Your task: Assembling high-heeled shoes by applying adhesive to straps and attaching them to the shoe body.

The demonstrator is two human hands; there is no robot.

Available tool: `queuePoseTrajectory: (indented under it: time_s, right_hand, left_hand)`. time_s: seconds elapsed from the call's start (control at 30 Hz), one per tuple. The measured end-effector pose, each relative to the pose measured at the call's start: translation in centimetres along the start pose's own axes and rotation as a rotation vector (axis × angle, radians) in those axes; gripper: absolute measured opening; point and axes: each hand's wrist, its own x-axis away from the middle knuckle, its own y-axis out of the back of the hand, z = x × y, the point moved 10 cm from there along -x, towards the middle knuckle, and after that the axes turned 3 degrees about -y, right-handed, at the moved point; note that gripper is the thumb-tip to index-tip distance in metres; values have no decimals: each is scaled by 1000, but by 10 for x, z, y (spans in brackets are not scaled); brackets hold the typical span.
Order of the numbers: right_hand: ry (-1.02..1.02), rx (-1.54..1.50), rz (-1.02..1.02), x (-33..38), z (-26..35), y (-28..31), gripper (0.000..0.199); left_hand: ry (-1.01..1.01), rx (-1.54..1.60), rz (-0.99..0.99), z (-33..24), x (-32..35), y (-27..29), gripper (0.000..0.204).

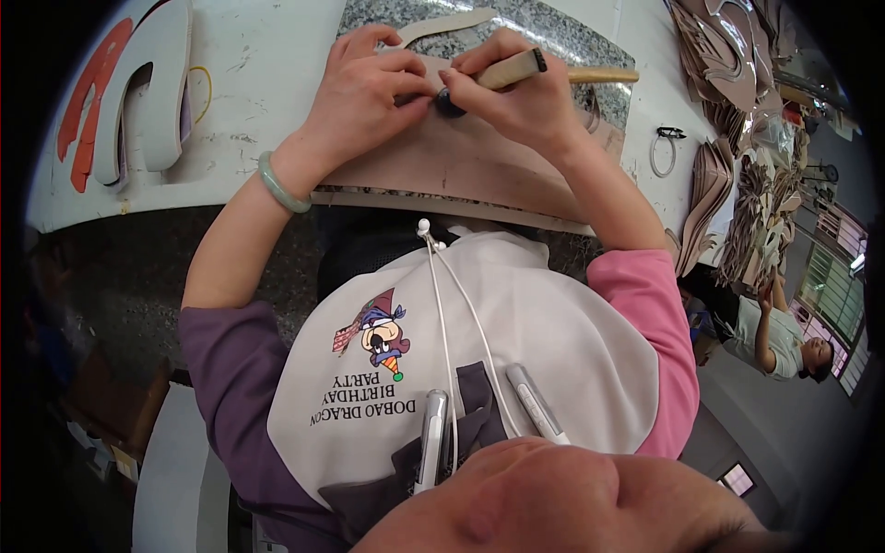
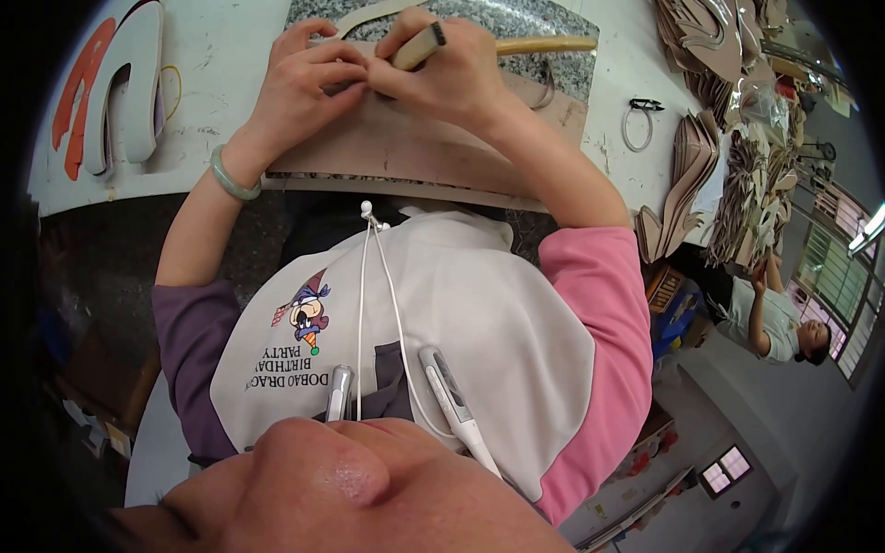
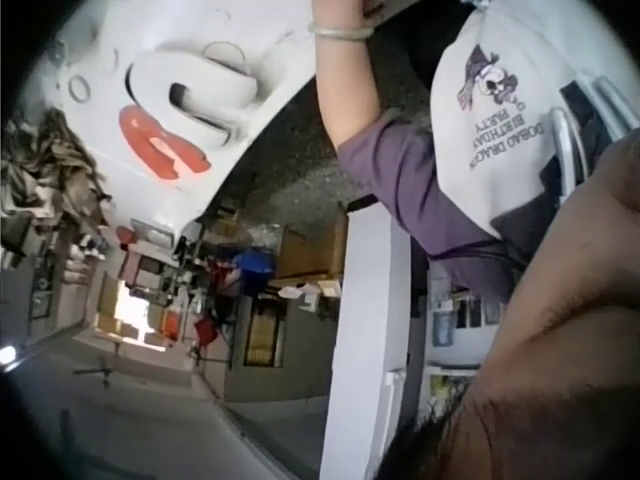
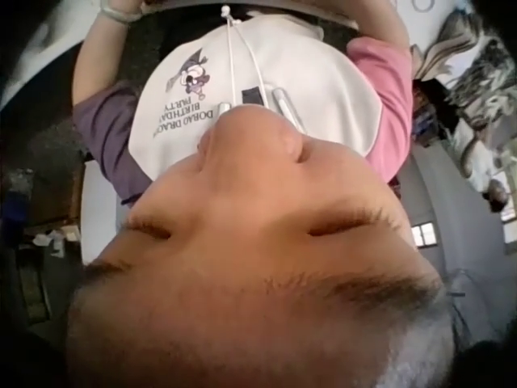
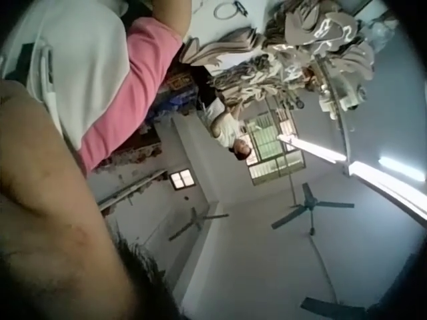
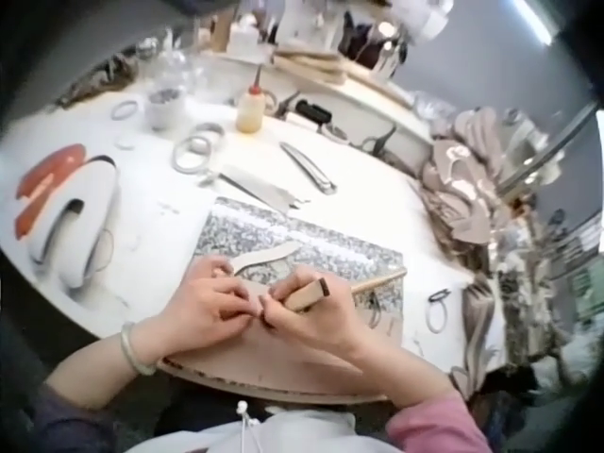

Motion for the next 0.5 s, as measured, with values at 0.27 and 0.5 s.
queuePoseTrajectory:
  time_s: [0.27,0.5]
  right_hand:
    - [-165,-193,-199,5,-34,65,14]
    - [-205,-111,-212,14,-46,96,14]
  left_hand:
    - [120,59,-104,28,-58,-10,14]
    - [198,-67,88,31,-88,-51,12]
